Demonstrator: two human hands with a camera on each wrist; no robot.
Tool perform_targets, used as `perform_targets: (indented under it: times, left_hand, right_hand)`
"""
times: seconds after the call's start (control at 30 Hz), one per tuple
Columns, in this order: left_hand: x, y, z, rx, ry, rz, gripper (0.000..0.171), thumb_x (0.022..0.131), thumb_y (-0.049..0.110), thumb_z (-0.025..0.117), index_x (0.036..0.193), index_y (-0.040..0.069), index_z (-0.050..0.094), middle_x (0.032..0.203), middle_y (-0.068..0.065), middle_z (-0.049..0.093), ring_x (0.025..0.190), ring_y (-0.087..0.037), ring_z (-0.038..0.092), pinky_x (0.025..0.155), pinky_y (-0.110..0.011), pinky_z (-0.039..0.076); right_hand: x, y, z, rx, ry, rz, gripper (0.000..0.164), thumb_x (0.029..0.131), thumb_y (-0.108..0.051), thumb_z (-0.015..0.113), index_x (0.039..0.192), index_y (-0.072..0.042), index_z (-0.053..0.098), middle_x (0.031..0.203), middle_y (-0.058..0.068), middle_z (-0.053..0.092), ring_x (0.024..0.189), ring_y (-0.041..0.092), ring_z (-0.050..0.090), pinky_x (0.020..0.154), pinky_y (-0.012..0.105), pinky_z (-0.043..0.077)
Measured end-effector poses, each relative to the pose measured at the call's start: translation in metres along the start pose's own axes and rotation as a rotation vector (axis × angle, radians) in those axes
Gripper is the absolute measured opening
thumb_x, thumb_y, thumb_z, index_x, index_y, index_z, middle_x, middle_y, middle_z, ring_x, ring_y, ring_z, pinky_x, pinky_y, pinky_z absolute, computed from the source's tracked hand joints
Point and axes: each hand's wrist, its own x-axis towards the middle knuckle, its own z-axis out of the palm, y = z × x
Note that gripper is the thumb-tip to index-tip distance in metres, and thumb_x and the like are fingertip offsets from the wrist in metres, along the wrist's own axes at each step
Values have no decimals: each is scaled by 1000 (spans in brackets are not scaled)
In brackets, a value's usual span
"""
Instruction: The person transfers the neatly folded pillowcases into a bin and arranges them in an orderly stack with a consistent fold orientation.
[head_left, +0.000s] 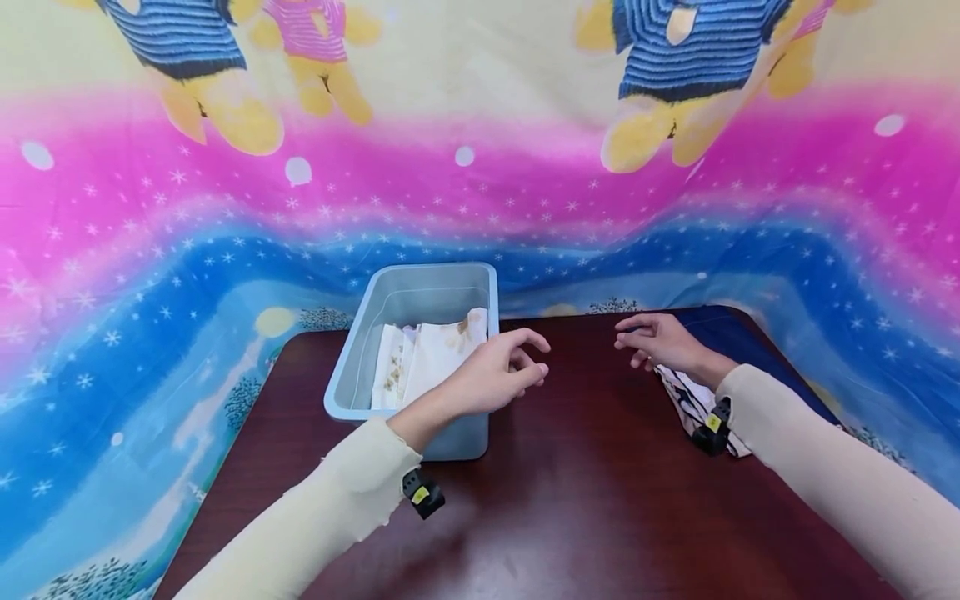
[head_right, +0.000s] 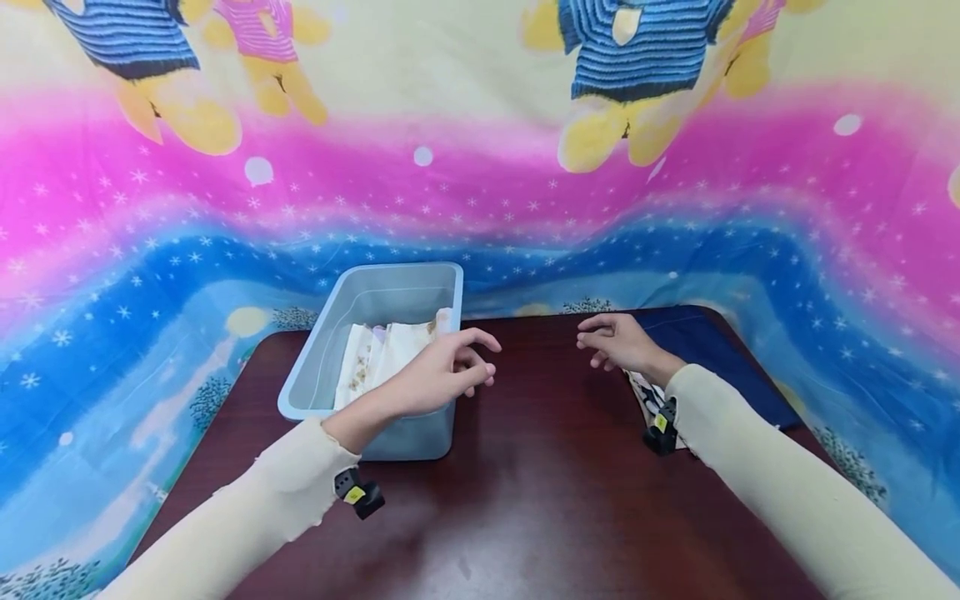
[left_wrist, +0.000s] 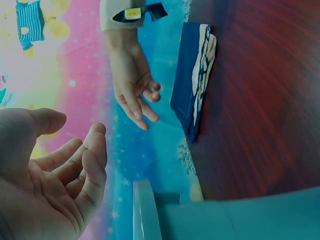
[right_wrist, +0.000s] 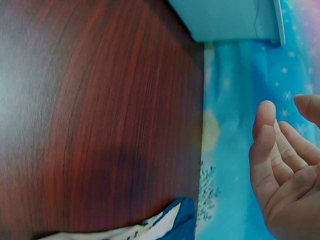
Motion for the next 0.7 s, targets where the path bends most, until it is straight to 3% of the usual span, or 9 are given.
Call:
perform_targets:
  times: [0.3, 0.53, 0.7]
  left_hand:
    - [3, 1, 18, 21, -41, -22, 27, 101, 23, 61, 127, 16, 60, 97, -1, 74, 79, -11, 66, 69, -27, 54]
    - [4, -4, 35, 75, -64, -24, 27, 100, 26, 62, 126, 19, 61, 102, 0, 74, 80, -6, 66, 74, -24, 53]
    - [4, -6, 47, 102, -77, -22, 26, 100, 26, 63, 125, 19, 61, 100, 2, 74, 81, -7, 67, 75, -22, 52]
  right_hand:
    - [2, 31, -23, -7, 29, 42, 54, 105, -30, 56, 144, 6, 44, 106, -3, 74, 75, 7, 69, 64, 30, 57]
    - [-2, 58, -38, -98, 57, 92, 56, 106, -33, 52, 145, 7, 43, 127, 19, 67, 80, 5, 66, 71, 30, 58]
    - [-7, 73, -45, -151, 80, 106, 59, 106, -33, 51, 145, 10, 42, 132, 32, 59, 84, 8, 63, 78, 36, 59]
